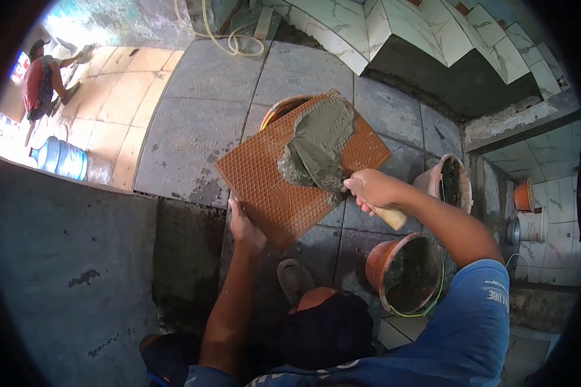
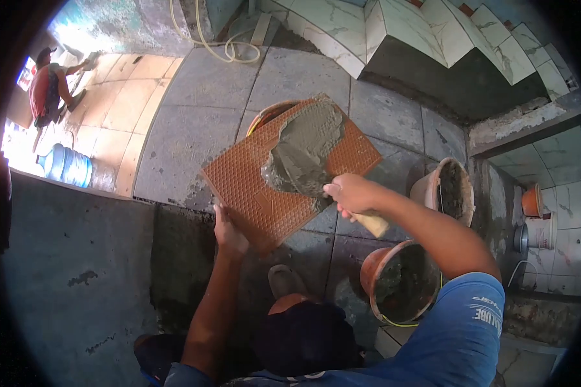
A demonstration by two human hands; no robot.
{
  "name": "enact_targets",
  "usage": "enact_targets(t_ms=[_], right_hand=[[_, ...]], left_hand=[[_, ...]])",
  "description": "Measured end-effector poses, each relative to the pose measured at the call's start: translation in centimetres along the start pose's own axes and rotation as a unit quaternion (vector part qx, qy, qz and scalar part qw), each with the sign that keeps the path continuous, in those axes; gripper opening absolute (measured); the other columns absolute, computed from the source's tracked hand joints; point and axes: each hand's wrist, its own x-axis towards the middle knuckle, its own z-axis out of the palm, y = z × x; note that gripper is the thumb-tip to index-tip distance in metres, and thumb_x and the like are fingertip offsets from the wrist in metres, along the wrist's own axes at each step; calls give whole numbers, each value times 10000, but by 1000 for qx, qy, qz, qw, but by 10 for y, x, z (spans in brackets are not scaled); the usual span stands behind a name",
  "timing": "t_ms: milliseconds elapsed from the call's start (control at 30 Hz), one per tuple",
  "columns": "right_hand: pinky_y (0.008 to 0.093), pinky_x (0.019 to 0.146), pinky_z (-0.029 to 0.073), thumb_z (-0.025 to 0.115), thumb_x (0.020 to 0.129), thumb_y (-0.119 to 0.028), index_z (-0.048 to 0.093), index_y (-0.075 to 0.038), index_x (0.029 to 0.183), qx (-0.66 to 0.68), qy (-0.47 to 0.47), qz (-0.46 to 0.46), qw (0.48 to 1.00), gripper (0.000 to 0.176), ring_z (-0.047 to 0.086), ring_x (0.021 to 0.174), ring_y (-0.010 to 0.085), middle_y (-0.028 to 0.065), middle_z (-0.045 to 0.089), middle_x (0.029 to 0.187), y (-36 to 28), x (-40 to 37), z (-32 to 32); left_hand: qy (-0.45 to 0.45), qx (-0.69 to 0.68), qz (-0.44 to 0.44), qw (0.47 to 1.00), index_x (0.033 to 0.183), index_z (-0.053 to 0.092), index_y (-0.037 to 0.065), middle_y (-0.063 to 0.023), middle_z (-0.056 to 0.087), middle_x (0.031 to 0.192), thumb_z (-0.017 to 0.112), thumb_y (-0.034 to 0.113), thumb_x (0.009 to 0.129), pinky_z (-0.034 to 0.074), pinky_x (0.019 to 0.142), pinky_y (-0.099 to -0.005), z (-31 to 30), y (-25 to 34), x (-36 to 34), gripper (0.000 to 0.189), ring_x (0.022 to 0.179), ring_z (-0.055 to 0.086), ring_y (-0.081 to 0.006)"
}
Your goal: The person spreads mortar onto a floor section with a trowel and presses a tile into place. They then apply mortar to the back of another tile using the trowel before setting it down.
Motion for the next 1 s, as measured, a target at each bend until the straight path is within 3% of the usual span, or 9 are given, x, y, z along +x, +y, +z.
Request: enact_targets(t_ms=[133, 200, 267, 400, 567, 700, 900, 967, 1000], right_hand=[[287, 475, 491, 408, 987, -356, 512, 6, 852, 61, -74, -9, 995, 401, 538, 545, 117, 48, 537, 691, -24, -14, 32], [357, 523, 517, 425, 981, -340, 522, 13, 860, -11, -67, -26, 997, 386, 611, 582, 213, 120, 593, 725, -26, -14, 39], [459, 620, 524, 455, 964, -328, 535, 15, 892, -288, 96, -196, 932, 359, 654, 699, 360, 227, 627, 800, -13, -8, 45], [510, 754, 506, 462, 950, -291, 567, 12, 910, -341, 182, -101, 917, 323, 630, 874, 429, 262, 638, 910, -21, -8, 27], [519, 763, 459, 430, 965, -322, 528, 25, 906, -240, 76, -187, 949, 365, 573, 896, 483, 279, 607, 895, -12, -3, 48], [528, 746, 464, 437, 961, -323, 530, 19, 907, -272, 92, -126, 950, 359, 583, 857, 484, 266, 616, 873, -26, -24, 58], [456, 590, 531, 441, 975, -290, 543, 35, 926, -351, 193, -228, 888, 344, 647, 665, 358, 231, 624, 787, 13, 28, -5], [366, 466, 515, 423, 987, -303, 533, 35, 930, -6, 71, -7, 997, 360, 603, 540, 217, 137, 583, 715, -2, 20, -10], [366, 466, 515, 423, 987, -303, 533, 35, 930, -5, 66, -2, 998, 360, 603, 540, 217, 137, 583, 715, -5, 22, -8]], left_hand=[[44, -1, -13, 999, 1396, 347, 57, -147, 432, 1395, 236, 455, 1011, 339, 1064, -468, -3, -5, 6, 564, 1247, 453, -318], [0, -35, -23, 999, 1394, 348, 53, -144, 440, 1385, 241, 443, 1013, 337, 1065, -467, -1, -3, 4, 556, 1248, 449, -313], [6, -42, -20, 999, 1393, 349, 51, -144, 441, 1383, 241, 437, 1014, 335, 1066, -466, -1, -3, 6, 552, 1249, 447, -312], [22, -24, -6, 999, 1391, 349, 50, -143, 435, 1385, 244, 422, 1017, 333, 1067, -466, 13, 2, -3, 538, 1252, 443, -308], [4, -33, -4, 999, 1389, 351, 48, -146, 436, 1384, 245, 421, 1017, 336, 1064, -470, 7, -1, -2, 538, 1248, 447, -313], [5, -49, -25, 998, 1388, 355, 40, -147, 444, 1379, 244, 416, 1018, 342, 1061, -472, 17, 1, -4, 539, 1244, 453, -317], [5, -31, 4, 999, 1388, 358, 48, -136, 439, 1385, 244, 395, 1024, 337, 1067, -468, 14, 2, -2, 516, 1256, 441, -307], [7, -29, 1, 1000, 1388, 358, 50, -132, 441, 1385, 243, 395, 1024, 338, 1066, -467, 14, 2, -1, 515, 1255, 443, -305], [10, -25, -5, 1000, 1387, 358, 51, -128, 443, 1384, 242, 395, 1024, 339, 1064, -467, 11, 1, -2, 514, 1253, 444, -304]])
